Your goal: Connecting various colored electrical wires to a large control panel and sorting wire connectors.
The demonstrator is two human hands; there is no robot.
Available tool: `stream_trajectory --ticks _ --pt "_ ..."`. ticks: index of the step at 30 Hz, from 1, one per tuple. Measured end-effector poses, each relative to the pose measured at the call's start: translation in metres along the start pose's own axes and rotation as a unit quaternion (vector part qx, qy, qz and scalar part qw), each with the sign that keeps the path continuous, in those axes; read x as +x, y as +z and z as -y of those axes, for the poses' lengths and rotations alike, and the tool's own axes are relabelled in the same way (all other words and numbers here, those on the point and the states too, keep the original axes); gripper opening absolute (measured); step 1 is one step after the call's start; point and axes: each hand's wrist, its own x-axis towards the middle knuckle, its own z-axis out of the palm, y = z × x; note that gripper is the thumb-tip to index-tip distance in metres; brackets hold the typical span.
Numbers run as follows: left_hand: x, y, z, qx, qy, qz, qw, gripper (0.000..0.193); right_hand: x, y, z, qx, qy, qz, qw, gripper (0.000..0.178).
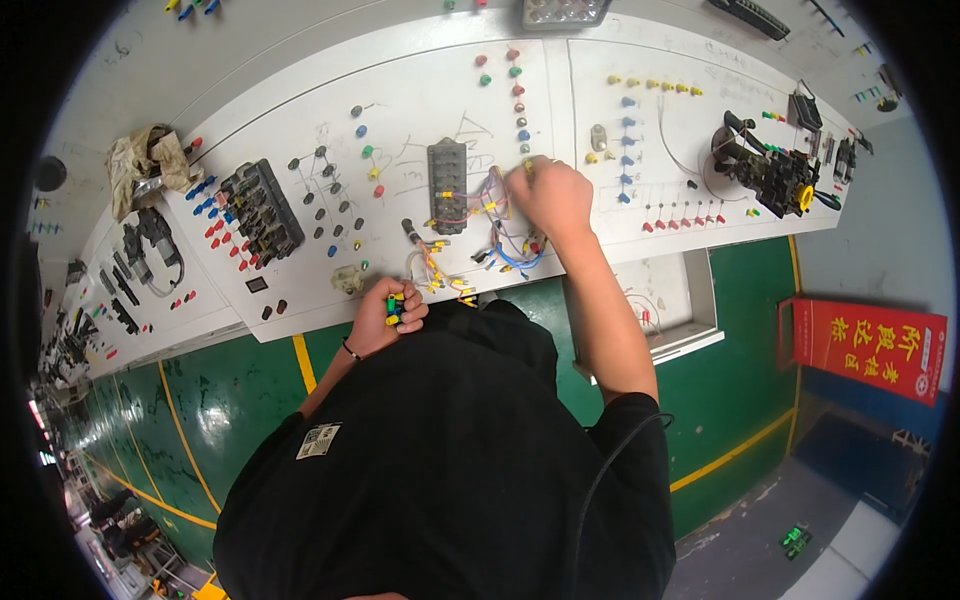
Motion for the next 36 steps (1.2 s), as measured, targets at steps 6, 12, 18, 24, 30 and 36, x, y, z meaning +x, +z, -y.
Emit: stream_trajectory --ticks 6,12,18,24,30,36 --pt "-0.001 -0.005 0.001 -0.007 -0.007 0.004 1.0 0.018 0.001 -0.003 0.001 -0.006 0.044 0.073 0.996 0.048" --pt "-0.001 -0.012 0.001 -0.017 -0.007 -0.008 1.0 0.018 0.004 0.006 -0.005 0.04 0.012 -0.003 0.999 0.046" --pt "-0.005 -0.007 0.0 -0.017 0.003 -0.019 1.0 0.018 0.003 -0.006 0.005 0.02 0.026 0.073 0.997 0.044" --pt "-0.001 -0.013 -0.004 -0.019 0.007 -0.021 1.0 0.018 0.004 0.0 -0.004 -0.007 0.055 0.134 0.989 0.044" --pt "0.001 -0.018 -0.003 -0.023 0.001 0.002 1.0 0.019 -0.003 0.002 -0.003 0.037 -0.013 0.016 0.999 0.043" --pt "0.001 -0.014 -0.004 -0.007 0.011 -0.008 1.0 0.018 -0.003 -0.009 0.012 0.012 0.043 0.062 0.997 0.043"
